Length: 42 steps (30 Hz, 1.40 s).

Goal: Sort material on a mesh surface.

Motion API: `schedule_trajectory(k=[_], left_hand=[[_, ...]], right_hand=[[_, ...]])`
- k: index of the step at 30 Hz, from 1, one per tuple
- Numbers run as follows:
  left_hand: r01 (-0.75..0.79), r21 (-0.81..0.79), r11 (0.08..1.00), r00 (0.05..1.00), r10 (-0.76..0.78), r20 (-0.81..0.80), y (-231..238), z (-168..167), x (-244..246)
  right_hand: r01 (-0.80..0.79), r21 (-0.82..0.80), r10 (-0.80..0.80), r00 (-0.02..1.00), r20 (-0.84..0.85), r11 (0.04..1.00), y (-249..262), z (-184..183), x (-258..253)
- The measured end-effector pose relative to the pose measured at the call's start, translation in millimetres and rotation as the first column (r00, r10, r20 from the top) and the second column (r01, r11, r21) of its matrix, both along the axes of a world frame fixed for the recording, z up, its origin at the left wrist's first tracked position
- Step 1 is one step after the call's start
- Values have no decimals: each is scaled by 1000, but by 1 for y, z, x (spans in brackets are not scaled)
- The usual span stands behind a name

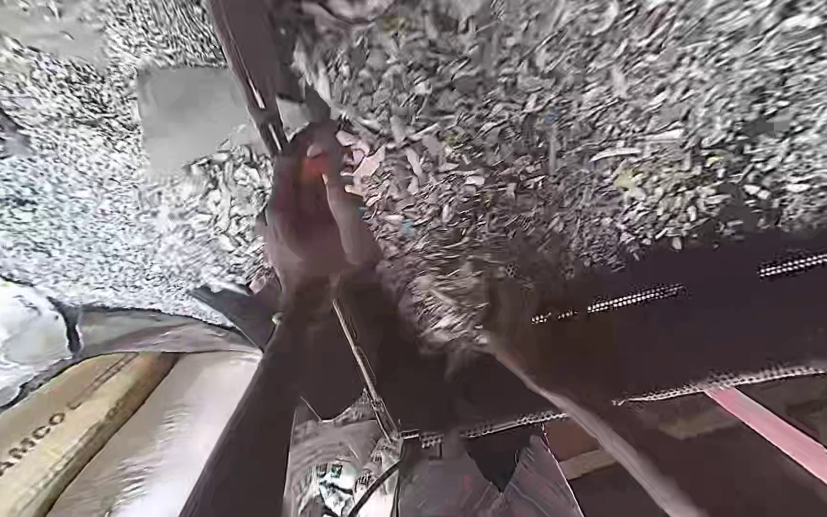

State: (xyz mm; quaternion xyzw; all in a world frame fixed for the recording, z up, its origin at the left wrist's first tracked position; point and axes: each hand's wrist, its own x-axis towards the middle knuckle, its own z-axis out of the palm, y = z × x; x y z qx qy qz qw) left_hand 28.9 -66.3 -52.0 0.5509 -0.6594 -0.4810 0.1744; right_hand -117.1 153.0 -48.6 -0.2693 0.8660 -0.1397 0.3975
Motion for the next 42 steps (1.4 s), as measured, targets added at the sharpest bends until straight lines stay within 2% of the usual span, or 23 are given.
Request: schedule_trajectory(k=[2,4,7,10,11,14,15,17,18,19,21,24,27,29,31,33,34,35,37,38,40,41,42], left_hand=[[34,-84,996,999,-34,8,-3,-4,-14],[59,-119,991,998,-58,8,-3,-3,-19],[61,-126,990,998,-59,21,-11,-10,-4],[46,-123,991,999,-48,-19,-6,-5,-22],[60,-117,991,998,-59,6,-4,-3,-20],[46,-119,992,998,-39,59,-10,-6,-7],[32,-96,995,998,-28,48,-9,-6,-13],[0,-72,997,1000,2,16,-3,-1,-25],[-5,-63,998,1000,7,29,-2,0,-24],[-7,-66,998,998,10,56,-4,-1,-19],[5,-119,993,990,12,142,-11,0,-15],[16,-143,990,965,22,261,-3,12,-33],[8,-217,976,938,68,341,-9,5,-21],[9,-239,971,940,74,333,-9,3,-27],[48,-279,959,942,49,333,-3,2,-33],[98,-305,947,914,36,405,-2,6,-20],[110,-328,938,902,45,430,-6,7,-19],[131,-351,927,891,45,452,-10,5,-24],[151,-337,929,862,43,505,-7,-3,-28],[146,-315,938,843,49,536,-6,-7,-25],[112,-267,957,768,87,634,-10,-21,5],[68,-262,963,724,133,676,-14,-32,14],[-4,-246,969,694,180,697,-16,-38,16]], right_hand=[[62,-83,-55,994,92,995,-30,-6,25],[-34,-158,54,991,120,987,-58,0,29],[-261,-208,257,965,-49,943,-90,17,5],[-311,-133,242,893,-379,941,-92,29,-77],[-286,-42,231,845,-483,957,-90,40,-113],[54,63,4,734,-679,997,-126,64,-221],[144,30,-79,694,-715,989,-133,59,-252],[193,-60,-167,604,-779,979,-144,27,-290],[175,-65,-158,595,-788,982,-151,16,-290],[128,-45,-117,637,-762,991,-160,16,-277],[-32,-51,-5,802,-597,998,-185,28,-232],[-200,-108,146,914,-379,974,-202,16,-162],[-355,-92,308,893,-328,930,-207,0,-95],[-378,-206,323,911,-257,902,-192,-4,-60],[-368,-429,285,926,-247,825,-165,-3,-31],[-386,-470,332,923,-196,794,-138,-1,0],[-419,-499,339,908,-248,759,-125,-3,7],[-521,-496,361,849,-386,695,-111,-15,9],[-761,-368,485,632,-605,534,-76,-27,1],[-815,-354,531,571,-627,458,-63,-24,-16],[-818,-405,612,575,-543,409,-46,-4,-69],[-809,-396,630,588,-508,435,-44,11,-108],[-758,-395,647,650,-398,519,-41,31,-152]])
